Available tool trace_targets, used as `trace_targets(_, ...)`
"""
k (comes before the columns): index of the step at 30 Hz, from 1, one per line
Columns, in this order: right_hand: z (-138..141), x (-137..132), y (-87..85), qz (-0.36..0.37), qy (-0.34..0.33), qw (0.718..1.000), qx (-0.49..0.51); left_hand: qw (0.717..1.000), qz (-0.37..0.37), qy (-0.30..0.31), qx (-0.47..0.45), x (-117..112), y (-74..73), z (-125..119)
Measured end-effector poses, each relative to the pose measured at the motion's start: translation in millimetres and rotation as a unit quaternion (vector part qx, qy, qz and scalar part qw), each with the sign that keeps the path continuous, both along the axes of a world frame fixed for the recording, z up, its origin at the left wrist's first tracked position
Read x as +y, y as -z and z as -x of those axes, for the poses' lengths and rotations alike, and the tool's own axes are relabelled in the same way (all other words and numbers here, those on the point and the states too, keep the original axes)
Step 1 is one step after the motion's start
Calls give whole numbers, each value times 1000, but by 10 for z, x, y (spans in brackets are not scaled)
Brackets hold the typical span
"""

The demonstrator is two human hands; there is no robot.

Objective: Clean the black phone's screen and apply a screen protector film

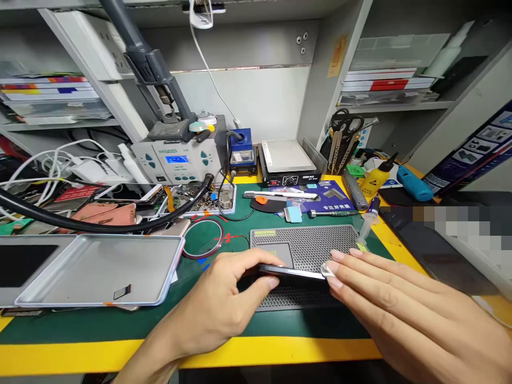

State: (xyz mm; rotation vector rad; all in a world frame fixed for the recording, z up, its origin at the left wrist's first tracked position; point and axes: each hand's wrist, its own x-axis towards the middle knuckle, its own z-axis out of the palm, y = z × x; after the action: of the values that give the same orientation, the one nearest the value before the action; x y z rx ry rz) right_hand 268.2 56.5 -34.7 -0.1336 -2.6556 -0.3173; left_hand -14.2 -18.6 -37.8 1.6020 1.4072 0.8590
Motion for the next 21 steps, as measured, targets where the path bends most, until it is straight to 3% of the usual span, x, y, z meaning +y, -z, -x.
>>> trace_targets(6, 353, -41, -75, 17, -16, 1000, 8, 999, -26, 16, -32, 12, 38, 32)
trace_targets(17, 805, -67, -49, -29, -29, 999, 29, 985, -29, 22, -169, 6, 124, 58)
trace_targets(21, 1051, -97, -55, -21, -45, 996, 70, 987, -49, 9, -154, 19, 152, 79)
